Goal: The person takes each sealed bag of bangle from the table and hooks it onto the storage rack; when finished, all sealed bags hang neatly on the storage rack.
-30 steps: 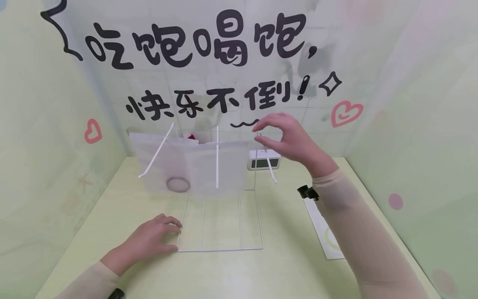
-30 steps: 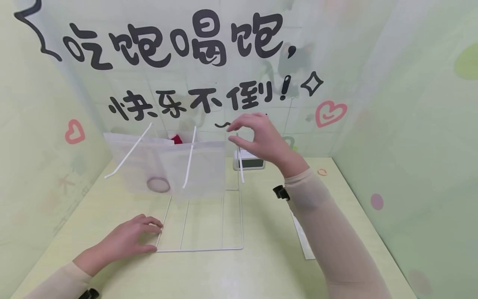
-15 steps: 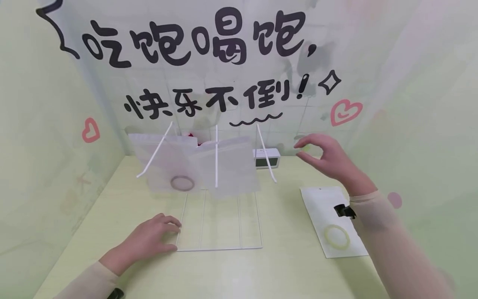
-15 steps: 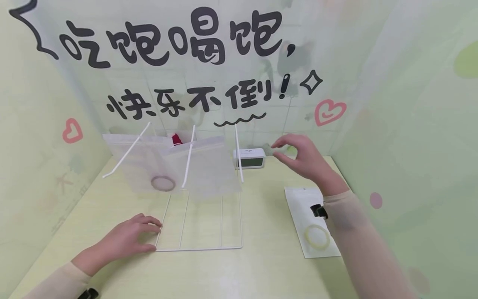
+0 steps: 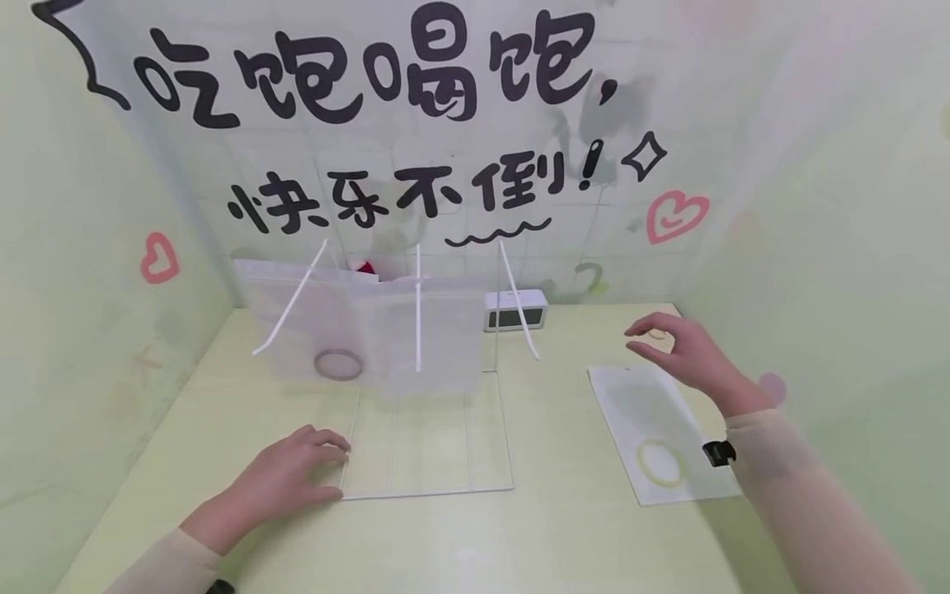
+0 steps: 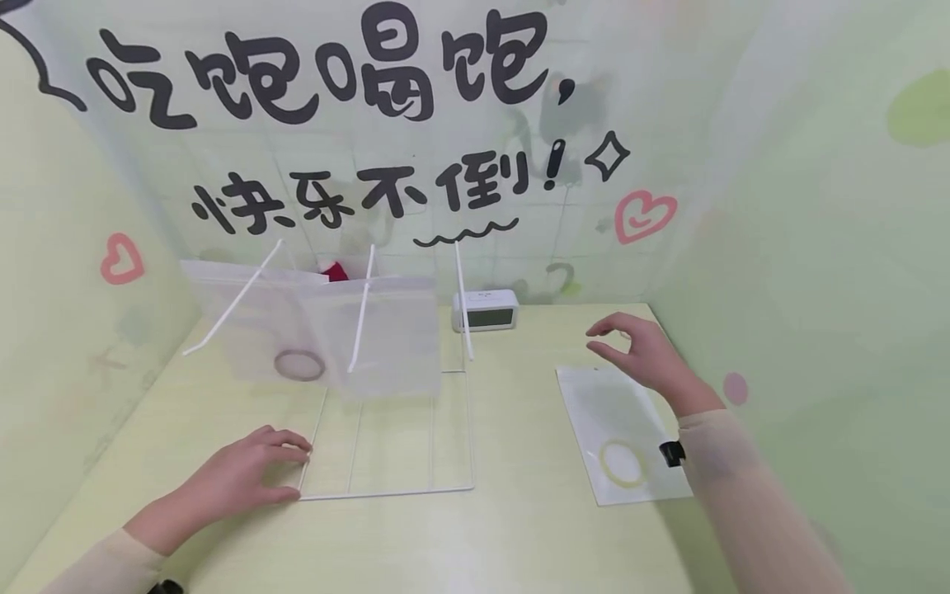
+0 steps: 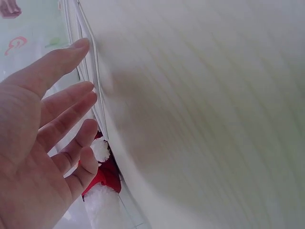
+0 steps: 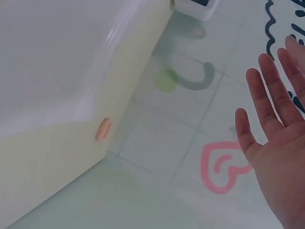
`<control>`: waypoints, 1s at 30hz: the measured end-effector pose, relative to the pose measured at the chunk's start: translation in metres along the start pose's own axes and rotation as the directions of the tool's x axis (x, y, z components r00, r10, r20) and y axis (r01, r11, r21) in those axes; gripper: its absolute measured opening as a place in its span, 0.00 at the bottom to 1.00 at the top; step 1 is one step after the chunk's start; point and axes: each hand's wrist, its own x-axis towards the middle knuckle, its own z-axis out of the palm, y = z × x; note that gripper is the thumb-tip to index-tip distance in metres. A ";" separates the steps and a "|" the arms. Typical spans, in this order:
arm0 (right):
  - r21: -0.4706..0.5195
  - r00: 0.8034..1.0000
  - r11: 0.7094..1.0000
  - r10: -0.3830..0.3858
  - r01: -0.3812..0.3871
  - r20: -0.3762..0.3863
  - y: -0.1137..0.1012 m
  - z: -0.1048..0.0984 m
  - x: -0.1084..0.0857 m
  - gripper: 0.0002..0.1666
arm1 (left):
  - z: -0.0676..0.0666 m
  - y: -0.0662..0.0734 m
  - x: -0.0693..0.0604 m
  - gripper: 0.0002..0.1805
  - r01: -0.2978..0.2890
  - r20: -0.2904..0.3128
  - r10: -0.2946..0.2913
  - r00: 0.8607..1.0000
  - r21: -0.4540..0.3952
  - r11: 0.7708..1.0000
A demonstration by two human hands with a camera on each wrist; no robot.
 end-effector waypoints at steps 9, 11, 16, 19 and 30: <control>-0.041 0.997 0.997 0.067 -0.066 0.035 0.039 0.002 -0.021 0.11 | -0.002 0.001 -0.003 0.20 -0.005 -0.018 0.005 1.000 -0.022 1.000; -0.055 0.994 0.995 0.090 -0.086 0.058 0.048 0.002 -0.025 0.12 | -0.002 0.001 -0.003 0.20 -0.008 -0.020 0.008 1.000 -0.020 1.000; -0.080 0.984 0.989 0.134 -0.125 0.117 0.072 0.003 -0.034 0.13 | -0.003 0.001 -0.003 0.21 -0.022 -0.022 0.021 1.000 -0.015 1.000; -0.072 0.974 0.987 0.157 -0.147 0.164 0.084 0.004 -0.039 0.14 | -0.002 0.001 -0.003 0.21 -0.025 -0.020 0.025 0.999 -0.015 1.000; -0.028 0.937 0.973 0.230 -0.231 0.262 0.116 0.014 -0.047 0.16 | -0.002 0.001 -0.004 0.21 -0.014 -0.012 0.013 1.000 -0.015 1.000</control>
